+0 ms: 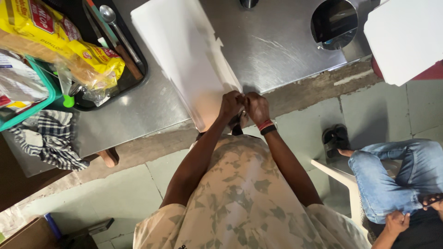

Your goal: The person assembles flat-packed pizza boxes by folding the cardboard along pre-scored lines and tucking the flaps to form the box shape. They repeat this process for multiple boxes on a stainless steel countertop.

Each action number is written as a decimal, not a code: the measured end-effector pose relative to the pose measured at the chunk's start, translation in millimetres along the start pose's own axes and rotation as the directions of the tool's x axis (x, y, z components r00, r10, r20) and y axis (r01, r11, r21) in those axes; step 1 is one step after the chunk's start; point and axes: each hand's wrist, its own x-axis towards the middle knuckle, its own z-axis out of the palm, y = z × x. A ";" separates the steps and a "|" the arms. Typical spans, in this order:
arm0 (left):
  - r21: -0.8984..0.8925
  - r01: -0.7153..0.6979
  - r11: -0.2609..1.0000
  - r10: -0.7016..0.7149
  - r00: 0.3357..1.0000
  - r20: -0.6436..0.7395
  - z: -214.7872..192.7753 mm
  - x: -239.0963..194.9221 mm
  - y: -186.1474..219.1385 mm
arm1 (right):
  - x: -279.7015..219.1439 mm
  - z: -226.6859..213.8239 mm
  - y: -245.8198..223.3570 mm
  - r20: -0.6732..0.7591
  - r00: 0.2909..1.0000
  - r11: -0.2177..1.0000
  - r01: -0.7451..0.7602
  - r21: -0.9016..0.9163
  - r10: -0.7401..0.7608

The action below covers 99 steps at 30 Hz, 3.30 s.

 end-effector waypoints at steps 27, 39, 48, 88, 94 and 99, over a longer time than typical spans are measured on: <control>0.422 0.232 0.877 -0.229 0.972 -0.058 -78.4 13.9 62.9 | 8.1 43.9 16.7 0.481 0.868 0.733 -0.406 0.546 0.123; 0.277 0.277 0.920 -0.258 0.961 -0.103 -65.0 5.5 45.0 | 146.6 84.8 57.0 0.220 0.754 0.771 -0.636 0.008 0.619; 0.179 0.236 0.955 -0.208 0.965 -0.162 -54.9 17.8 26.5 | 114.2 41.0 24.0 0.361 0.840 0.772 -0.526 0.358 0.405; 0.165 0.082 0.983 -0.034 0.961 -0.274 -55.3 19.3 28.8 | 89.3 60.2 51.0 0.233 0.941 0.970 0.235 0.067 -0.244; 0.340 0.010 0.940 0.040 0.989 -0.141 -48.6 15.7 35.2 | 93.6 61.8 57.2 0.400 0.916 0.999 -0.025 -0.027 0.034; 0.405 -0.055 0.913 0.084 0.995 -0.056 -53.4 10.8 39.9 | 87.1 63.9 53.7 0.371 0.929 1.000 -0.009 0.008 0.005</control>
